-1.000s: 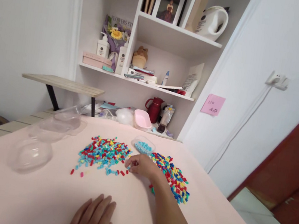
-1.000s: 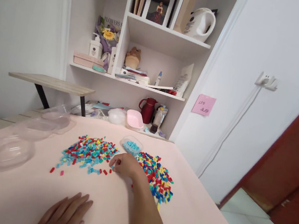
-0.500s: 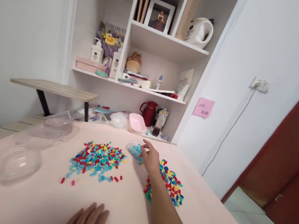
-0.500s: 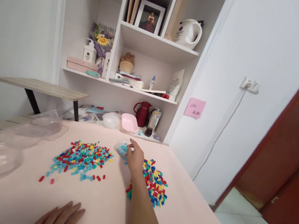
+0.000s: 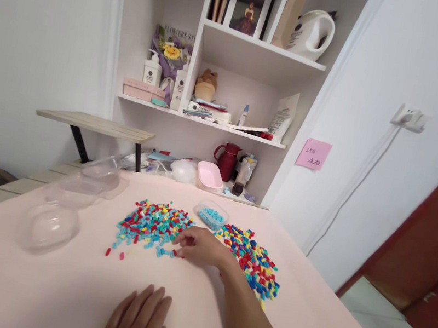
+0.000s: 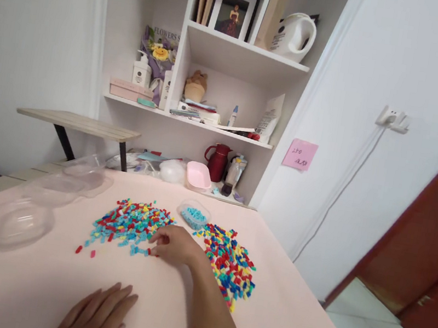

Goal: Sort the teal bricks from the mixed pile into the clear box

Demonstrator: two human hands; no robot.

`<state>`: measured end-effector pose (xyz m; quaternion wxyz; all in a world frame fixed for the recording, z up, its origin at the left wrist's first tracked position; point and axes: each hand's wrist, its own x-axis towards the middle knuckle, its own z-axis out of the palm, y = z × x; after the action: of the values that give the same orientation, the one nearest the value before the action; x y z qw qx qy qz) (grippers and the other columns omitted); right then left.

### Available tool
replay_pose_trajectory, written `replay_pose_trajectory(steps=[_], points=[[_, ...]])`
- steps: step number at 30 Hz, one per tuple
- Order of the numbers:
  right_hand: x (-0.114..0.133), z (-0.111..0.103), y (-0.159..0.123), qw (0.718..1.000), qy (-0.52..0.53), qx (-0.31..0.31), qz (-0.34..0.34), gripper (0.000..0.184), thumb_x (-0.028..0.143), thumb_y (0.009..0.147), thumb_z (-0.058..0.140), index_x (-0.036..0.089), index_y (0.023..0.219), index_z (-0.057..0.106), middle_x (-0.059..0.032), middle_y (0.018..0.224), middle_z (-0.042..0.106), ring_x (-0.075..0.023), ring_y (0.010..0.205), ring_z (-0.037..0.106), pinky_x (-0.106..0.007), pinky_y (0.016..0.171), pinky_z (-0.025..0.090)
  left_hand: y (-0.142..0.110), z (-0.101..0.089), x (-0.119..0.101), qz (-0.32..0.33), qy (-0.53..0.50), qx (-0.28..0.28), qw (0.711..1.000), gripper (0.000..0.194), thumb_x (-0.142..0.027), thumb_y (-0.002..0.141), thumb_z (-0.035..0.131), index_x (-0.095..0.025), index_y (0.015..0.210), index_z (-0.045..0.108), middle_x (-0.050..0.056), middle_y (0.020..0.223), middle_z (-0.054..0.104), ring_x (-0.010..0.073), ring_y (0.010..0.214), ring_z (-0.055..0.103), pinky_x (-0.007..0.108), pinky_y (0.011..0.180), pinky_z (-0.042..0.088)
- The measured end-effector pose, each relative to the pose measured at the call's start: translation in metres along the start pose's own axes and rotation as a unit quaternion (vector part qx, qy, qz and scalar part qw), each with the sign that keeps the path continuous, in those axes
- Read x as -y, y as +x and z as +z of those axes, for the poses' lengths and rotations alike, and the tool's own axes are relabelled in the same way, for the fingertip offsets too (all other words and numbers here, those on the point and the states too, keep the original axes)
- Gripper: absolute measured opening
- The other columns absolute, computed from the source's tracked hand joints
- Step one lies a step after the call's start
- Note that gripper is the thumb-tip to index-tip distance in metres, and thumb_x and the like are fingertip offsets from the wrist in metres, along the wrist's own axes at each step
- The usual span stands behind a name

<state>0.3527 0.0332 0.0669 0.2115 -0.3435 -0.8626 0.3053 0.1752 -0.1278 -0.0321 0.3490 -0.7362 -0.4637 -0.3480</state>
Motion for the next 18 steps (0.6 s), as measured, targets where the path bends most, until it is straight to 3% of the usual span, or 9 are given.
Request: replay_pose_trajectory(steps=[3,6,11,15,18], points=[[0.002,0.005,0.002,0.998,-0.050,0.017,-0.028,0.031,0.022,0.064,0.082,0.023,0.095,0.076,0.0023,0.079,0.060,-0.0120,0.071,0.053,-0.021,0.065,0.040,0.002,-0.001,0.000,0.000,-0.003,-0.004,1.000,0.030,-0.018,0.090,0.043,-0.026,0.111,0.063,-0.002,0.111,0.074,0.0164,0.104,0.064,0.036,0.097,0.039],[0.003,0.006,0.004,0.997,-0.072,0.027,-0.029,0.028,0.021,0.065,0.082,0.023,0.092,0.075,0.0034,0.075,0.057,-0.0117,0.071,0.051,-0.020,0.064,0.038,0.004,-0.004,0.003,0.002,-0.002,-0.021,1.000,0.029,-0.018,0.091,0.042,-0.026,0.109,0.064,-0.002,0.109,0.074,0.0157,0.103,0.064,0.034,0.097,0.039],[0.005,0.007,0.004,0.995,-0.089,0.031,-0.043,0.026,0.021,0.067,0.081,0.023,0.092,0.074,0.0038,0.077,0.052,-0.0119,0.073,0.050,-0.020,0.066,0.037,0.004,-0.003,0.006,0.046,0.008,-0.004,0.999,0.028,-0.023,0.090,0.047,-0.027,0.112,0.064,-0.004,0.112,0.073,0.0136,0.103,0.063,0.030,0.095,0.039],[0.008,0.007,0.002,0.995,-0.076,0.026,-0.054,0.022,0.019,0.068,0.079,0.023,0.089,0.074,0.0029,0.078,0.050,-0.0122,0.075,0.050,-0.020,0.068,0.039,0.000,0.005,-0.002,-0.040,-0.026,-0.047,0.998,0.031,-0.020,0.092,0.038,-0.027,0.107,0.064,-0.001,0.105,0.074,0.0163,0.102,0.064,0.035,0.100,0.037],[0.009,0.002,0.001,0.999,-0.024,-0.007,-0.047,0.018,0.022,0.072,0.077,0.023,0.089,0.075,0.0010,0.083,0.053,-0.0123,0.074,0.051,-0.021,0.068,0.042,-0.003,0.007,-0.004,-0.031,-0.018,-0.022,0.999,0.032,-0.017,0.091,0.040,-0.027,0.111,0.063,0.000,0.108,0.074,0.0167,0.104,0.064,0.035,0.101,0.038]])
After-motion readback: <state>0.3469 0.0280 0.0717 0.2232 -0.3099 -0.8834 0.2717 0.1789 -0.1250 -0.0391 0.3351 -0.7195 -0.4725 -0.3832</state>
